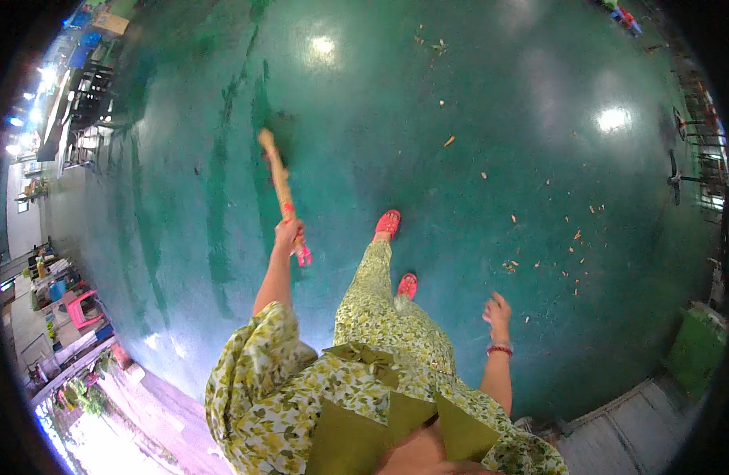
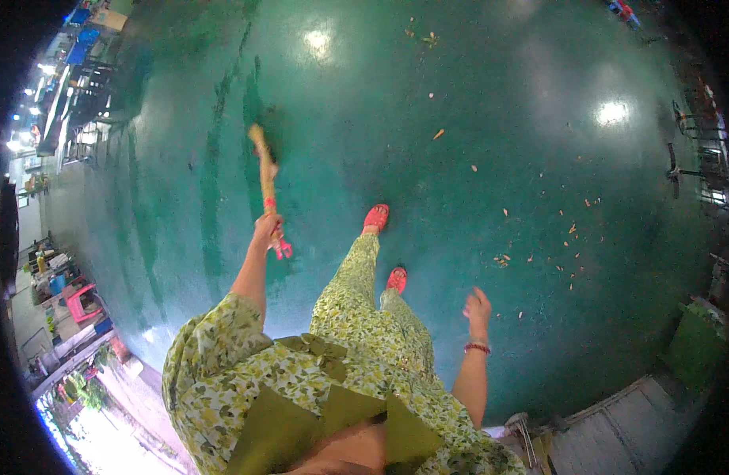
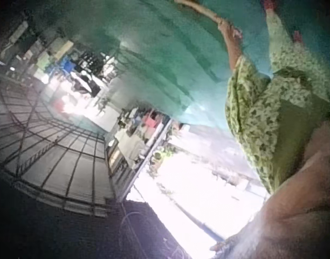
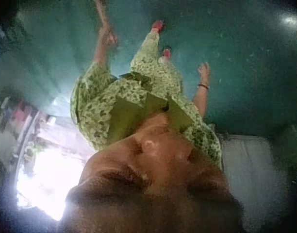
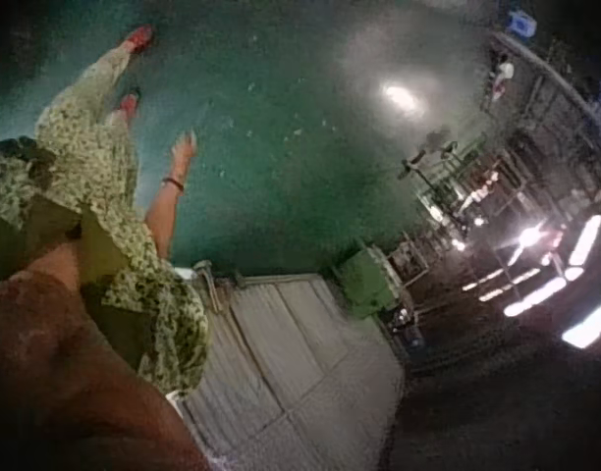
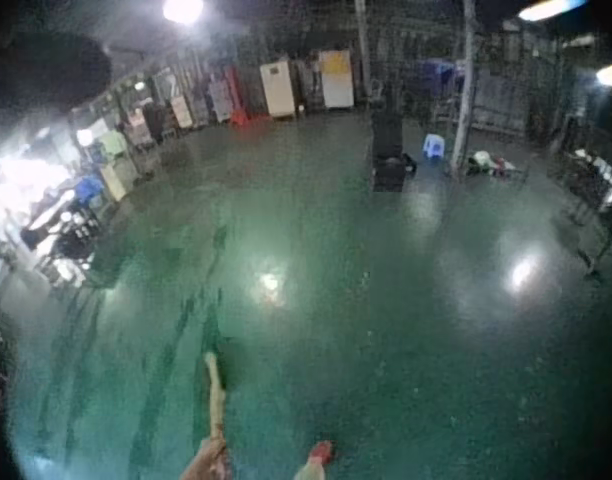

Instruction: The person sweeps scattered debris on a green floor using a broom, then uses a dustpan to collect the swept material. The person moves around the room, sweeping different areas and gathering debris into a pile before scooping it up.

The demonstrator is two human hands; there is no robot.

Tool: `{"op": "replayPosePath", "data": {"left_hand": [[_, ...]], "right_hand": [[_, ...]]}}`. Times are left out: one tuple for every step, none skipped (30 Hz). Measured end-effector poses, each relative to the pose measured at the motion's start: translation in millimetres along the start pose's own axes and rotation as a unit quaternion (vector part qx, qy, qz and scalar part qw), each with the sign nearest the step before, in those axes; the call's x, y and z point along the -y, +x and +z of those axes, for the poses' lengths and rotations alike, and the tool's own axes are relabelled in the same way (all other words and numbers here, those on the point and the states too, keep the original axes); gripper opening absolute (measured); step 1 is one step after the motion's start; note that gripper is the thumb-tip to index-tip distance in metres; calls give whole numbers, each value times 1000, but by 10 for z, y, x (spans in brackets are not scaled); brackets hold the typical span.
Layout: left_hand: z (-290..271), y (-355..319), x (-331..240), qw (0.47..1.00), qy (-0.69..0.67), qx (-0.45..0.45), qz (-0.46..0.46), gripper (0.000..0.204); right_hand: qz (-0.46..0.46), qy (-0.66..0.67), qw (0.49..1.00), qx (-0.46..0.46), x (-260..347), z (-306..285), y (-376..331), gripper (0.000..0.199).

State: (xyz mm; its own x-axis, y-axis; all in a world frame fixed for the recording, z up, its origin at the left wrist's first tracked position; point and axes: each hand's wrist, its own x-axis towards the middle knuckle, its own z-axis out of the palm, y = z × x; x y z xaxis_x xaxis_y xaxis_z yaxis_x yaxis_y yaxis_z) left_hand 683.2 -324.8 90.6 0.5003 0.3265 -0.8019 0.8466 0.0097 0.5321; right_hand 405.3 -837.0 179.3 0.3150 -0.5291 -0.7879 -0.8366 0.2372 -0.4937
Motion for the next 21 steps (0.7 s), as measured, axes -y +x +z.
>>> {"op": "replayPosePath", "data": {"left_hand": [[197, 148, 16, 996, 87, 7, 11, 17], [379, 227, 89, 987, 160, 13, 28, 22], [637, 199, 137, 977, 208, 30, 36, 30], [905, 97, 166, 966, 251, 45, 48, 37], [1136, -75, 269, 944, 313, 30, 99, 42], [1374, -289, 367, 915, 374, 19, 151, 47], [1571, -529, 330, 903, 401, 51, 147, 50], [1739, -732, 299, 888, 428, 80, 144, 53], [1847, -781, 412, 883, 433, 115, 137, 54], [1971, -817, 513, 876, 438, 154, 133, 56], [2133, -915, 536, 867, 435, 189, 149, 54], [2275, -1019, 525, 860, 430, 221, 166, 52], [2445, -1183, 416, 857, 430, 248, 140, 46], [2607, -1359, 275, 853, 429, 275, 115, 40], [2743, -1457, 174, 859, 386, 331, 65, 36], [2870, -1502, 88, 859, 340, 383, 16, 31], [2960, -1538, -1, 853, 291, 432, -35, 27], [3012, -1553, -40, 855, 237, 455, -80, 22], [3038, -1570, -72, 852, 180, 476, -125, 17], [3040, -1574, -110, 844, 120, 494, -169, 14], [2963, -1561, -200, 825, 80, 513, -223, 13]], "right_hand": [[57, 4, 998, -11, -310, -217, 6, 35], [101, 4, 995, -20, -567, -377, -10, 37], [149, 31, 987, -54, -735, -412, -178, 22], [191, 58, 976, -86, -885, -462, -296, 14], [216, 44, 974, -56, -1040, -537, -437, 15], [241, 33, 969, -28, -1194, -625, -555, 16], [252, 23, 967, -29, -1323, -616, -698, 17], [262, 13, 964, -27, -1430, -557, -846, 24], [267, -6, 964, -19, -1449, -538, -896, 33], [281, -2, 960, -2, -1470, -526, -899, 30], [295, 8, 955, 11, -1516, -480, -898, 27], [306, 17, 952, 29, -1510, -431, -877, 24], [274, -2, 961, 44, -1485, -381, -857, 26], [241, -23, 968, 58, -1431, -340, -824, 28], [206, -46, 975, 71, -1358, -313, -795, 30], [192, -33, 979, 62, -1273, -280, -730, 30], [177, -21, 982, 53, -1177, -251, -662, 30], [164, -10, 985, 49, -1070, -216, -595, 31], [155, -10, 987, 48, -932, -215, -508, 31], [145, -12, 988, 48, -756, -242, -423, 32], [137, -8, 989, 49, -623, -230, -393, 32]]}}
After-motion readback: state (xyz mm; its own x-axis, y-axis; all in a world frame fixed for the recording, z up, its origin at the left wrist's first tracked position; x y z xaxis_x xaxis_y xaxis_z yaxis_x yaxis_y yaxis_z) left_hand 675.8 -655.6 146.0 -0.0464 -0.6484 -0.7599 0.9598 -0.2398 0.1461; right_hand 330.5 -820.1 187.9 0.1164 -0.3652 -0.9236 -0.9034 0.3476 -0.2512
